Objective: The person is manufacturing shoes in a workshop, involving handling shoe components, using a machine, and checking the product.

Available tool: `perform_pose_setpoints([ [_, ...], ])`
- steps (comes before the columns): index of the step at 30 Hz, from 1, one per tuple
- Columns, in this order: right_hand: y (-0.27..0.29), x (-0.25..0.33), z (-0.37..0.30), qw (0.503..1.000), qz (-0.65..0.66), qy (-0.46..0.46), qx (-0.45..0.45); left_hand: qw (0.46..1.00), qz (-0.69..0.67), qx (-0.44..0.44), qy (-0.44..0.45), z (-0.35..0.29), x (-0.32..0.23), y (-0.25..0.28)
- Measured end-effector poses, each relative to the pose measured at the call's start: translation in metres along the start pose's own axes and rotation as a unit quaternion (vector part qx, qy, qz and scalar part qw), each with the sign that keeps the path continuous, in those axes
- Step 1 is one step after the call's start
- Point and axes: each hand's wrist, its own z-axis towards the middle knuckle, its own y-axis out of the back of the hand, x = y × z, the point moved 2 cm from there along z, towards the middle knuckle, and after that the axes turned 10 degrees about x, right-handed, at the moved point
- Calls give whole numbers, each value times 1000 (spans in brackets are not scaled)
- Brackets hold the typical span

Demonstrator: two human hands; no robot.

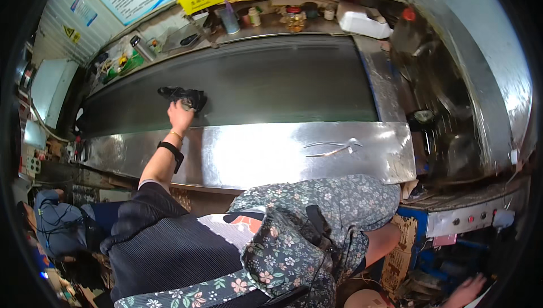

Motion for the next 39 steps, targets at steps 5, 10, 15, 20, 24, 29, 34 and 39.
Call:
perform_pose_setpoints([
  [5,37,216,-100,928,291,233,15,947,-209,127,209,68,94,-25],
  [10,22,279,-178,845,483,220,69,785,-566,128,219,119,70,-68],
  [15,-3,245,-220,865,461,139,141,994,-35,73,-68,58,-17,-56],
  [20,-14,232,-223,797,559,47,223,995,-43,-42,-76,39,-73,-43],
  [24,27,263,-187,773,616,96,116,930,-288,217,-69,49,-103,-20],
  [29,163,344,-136,654,745,71,107,510,-674,528,-82,-80,-157,26],
  [34,289,360,-107,438,859,265,3,-160,-529,828,97,-259,-251,40],
  [39,305,304,-116,583,781,96,-201,257,-383,872,-165,-341,-358,70],
])
